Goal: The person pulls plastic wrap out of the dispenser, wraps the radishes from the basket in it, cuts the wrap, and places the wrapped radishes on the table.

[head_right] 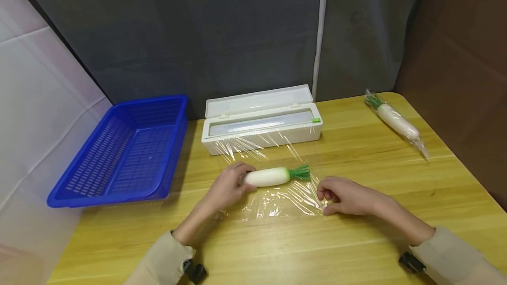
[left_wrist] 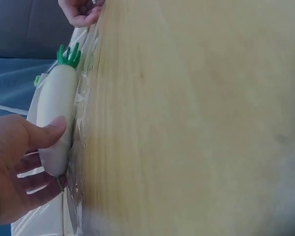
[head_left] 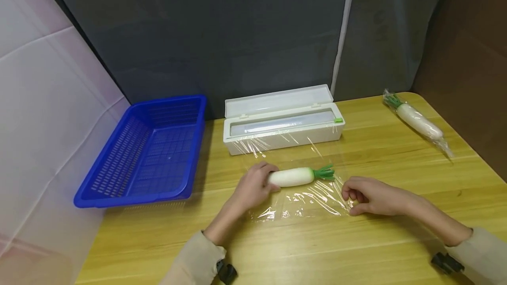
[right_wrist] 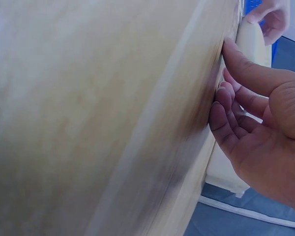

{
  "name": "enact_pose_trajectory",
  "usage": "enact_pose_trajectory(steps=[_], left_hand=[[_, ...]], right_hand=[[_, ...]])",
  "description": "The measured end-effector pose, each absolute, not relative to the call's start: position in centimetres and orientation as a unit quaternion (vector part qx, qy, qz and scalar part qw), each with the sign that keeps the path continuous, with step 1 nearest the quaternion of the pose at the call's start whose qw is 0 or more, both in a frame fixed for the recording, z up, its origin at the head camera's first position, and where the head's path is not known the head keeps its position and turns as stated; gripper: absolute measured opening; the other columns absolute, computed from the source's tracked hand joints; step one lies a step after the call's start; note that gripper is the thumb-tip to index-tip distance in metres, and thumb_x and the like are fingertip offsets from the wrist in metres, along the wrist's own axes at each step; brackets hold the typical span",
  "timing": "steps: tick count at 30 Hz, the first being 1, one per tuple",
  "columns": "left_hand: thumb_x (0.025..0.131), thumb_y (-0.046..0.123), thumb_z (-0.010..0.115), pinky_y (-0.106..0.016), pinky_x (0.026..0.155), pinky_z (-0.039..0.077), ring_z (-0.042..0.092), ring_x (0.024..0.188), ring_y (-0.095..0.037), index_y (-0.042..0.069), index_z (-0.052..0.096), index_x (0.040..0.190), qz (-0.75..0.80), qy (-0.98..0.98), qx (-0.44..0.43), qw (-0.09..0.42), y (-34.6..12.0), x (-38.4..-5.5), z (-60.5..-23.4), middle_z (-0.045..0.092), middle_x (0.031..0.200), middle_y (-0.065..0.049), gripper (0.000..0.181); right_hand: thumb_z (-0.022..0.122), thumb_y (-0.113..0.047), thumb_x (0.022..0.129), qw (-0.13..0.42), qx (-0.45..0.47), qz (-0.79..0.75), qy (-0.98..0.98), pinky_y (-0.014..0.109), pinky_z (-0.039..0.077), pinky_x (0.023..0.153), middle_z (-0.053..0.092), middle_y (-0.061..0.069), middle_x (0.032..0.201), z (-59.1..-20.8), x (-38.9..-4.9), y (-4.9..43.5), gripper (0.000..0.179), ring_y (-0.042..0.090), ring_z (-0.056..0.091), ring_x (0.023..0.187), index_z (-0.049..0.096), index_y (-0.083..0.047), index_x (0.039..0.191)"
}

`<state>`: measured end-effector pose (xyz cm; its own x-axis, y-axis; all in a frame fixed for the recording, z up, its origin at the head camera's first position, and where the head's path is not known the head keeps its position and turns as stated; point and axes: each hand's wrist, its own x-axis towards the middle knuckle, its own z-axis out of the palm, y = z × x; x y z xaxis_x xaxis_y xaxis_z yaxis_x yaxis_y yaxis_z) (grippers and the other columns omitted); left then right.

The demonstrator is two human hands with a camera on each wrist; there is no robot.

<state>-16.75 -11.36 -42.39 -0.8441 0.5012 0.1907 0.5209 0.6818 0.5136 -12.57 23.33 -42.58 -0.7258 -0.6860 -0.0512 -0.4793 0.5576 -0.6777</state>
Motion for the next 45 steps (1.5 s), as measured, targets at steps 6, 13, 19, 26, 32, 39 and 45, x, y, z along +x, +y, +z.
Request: enact_pose_trajectory(steps=[6, 13, 19, 26, 32, 39, 45], left_hand=[[0.080, 0.013, 0.085, -0.044, 0.090, 0.053, 0.063, 0.101, -0.027, 0.004, 0.069, 0.118, -0.297, -0.911, -0.286, 0.014, -11.8, -16.7, -42.5, 0.066, 0.112, -0.011, 0.042], [0.083, 0.013, 0.084, -0.036, 0.081, 0.054, 0.060, 0.092, -0.020, 0.002, 0.068, 0.122, -0.314, -0.904, -0.290, 0.005, -12.8, -16.5, -42.8, 0.065, 0.115, -0.012, 0.044], [0.083, 0.014, 0.084, -0.030, 0.074, 0.051, 0.056, 0.084, -0.015, 0.002, 0.069, 0.120, -0.323, -0.901, -0.290, 0.008, -13.3, -16.4, -42.8, 0.064, 0.110, -0.010, 0.042], [0.082, 0.013, 0.085, -0.035, 0.079, 0.053, 0.059, 0.091, -0.019, 0.002, 0.071, 0.115, -0.326, -0.899, -0.291, 0.010, -13.4, -16.4, -42.7, 0.066, 0.109, -0.010, 0.038], [0.079, 0.011, 0.086, -0.031, 0.074, 0.051, 0.057, 0.084, -0.016, 0.003, 0.072, 0.107, -0.329, -0.905, -0.271, 0.009, -13.2, -16.1, -42.8, 0.066, 0.101, -0.006, 0.032], [0.079, 0.010, 0.086, -0.031, 0.074, 0.051, 0.057, 0.083, -0.016, 0.005, 0.072, 0.107, -0.326, -0.907, -0.267, 0.011, -13.3, -16.0, -42.7, 0.065, 0.102, -0.005, 0.032], [0.081, 0.012, 0.085, -0.032, 0.078, 0.053, 0.060, 0.087, -0.015, 0.003, 0.071, 0.110, -0.337, -0.902, -0.270, 0.001, -14.0, -16.1, -42.6, 0.066, 0.105, -0.006, 0.033]], right_hand=[[0.080, -0.028, 0.087, 0.147, -0.340, -0.325, 0.870, 0.022, 0.044, 0.063, 0.048, -0.008, 0.085, -42.5, -12.6, 23.3, 0.027, 0.004, 0.046, 0.074, 0.058, -0.018, 0.098], [0.079, -0.029, 0.088, 0.148, -0.346, -0.326, 0.867, 0.022, 0.044, 0.062, 0.049, -0.007, 0.085, -42.5, -12.6, 23.4, 0.026, 0.004, 0.047, 0.073, 0.058, -0.018, 0.097], [0.078, -0.031, 0.089, 0.154, -0.340, -0.326, 0.869, 0.022, 0.044, 0.062, 0.049, -0.007, 0.085, -42.5, -12.6, 23.5, 0.026, 0.004, 0.047, 0.074, 0.058, -0.018, 0.098], [0.078, -0.031, 0.089, 0.154, -0.340, -0.326, 0.869, 0.022, 0.044, 0.062, 0.049, -0.007, 0.085, -42.5, -12.6, 23.5, 0.026, 0.004, 0.047, 0.074, 0.058, -0.018, 0.098], [0.078, -0.029, 0.089, 0.156, -0.342, -0.329, 0.866, 0.022, 0.044, 0.062, 0.050, -0.007, 0.085, -42.4, -12.5, 23.5, 0.025, 0.004, 0.047, 0.074, 0.058, -0.018, 0.098], [0.078, -0.029, 0.090, 0.156, -0.346, -0.329, 0.865, 0.021, 0.044, 0.062, 0.049, -0.007, 0.084, -42.5, -12.5, 23.4, 0.025, 0.004, 0.047, 0.073, 0.057, -0.018, 0.098], [0.077, -0.030, 0.091, 0.155, -0.346, -0.329, 0.865, 0.022, 0.044, 0.062, 0.049, -0.007, 0.085, -42.6, -12.6, 23.4, 0.024, 0.004, 0.047, 0.074, 0.058, -0.018, 0.099]])
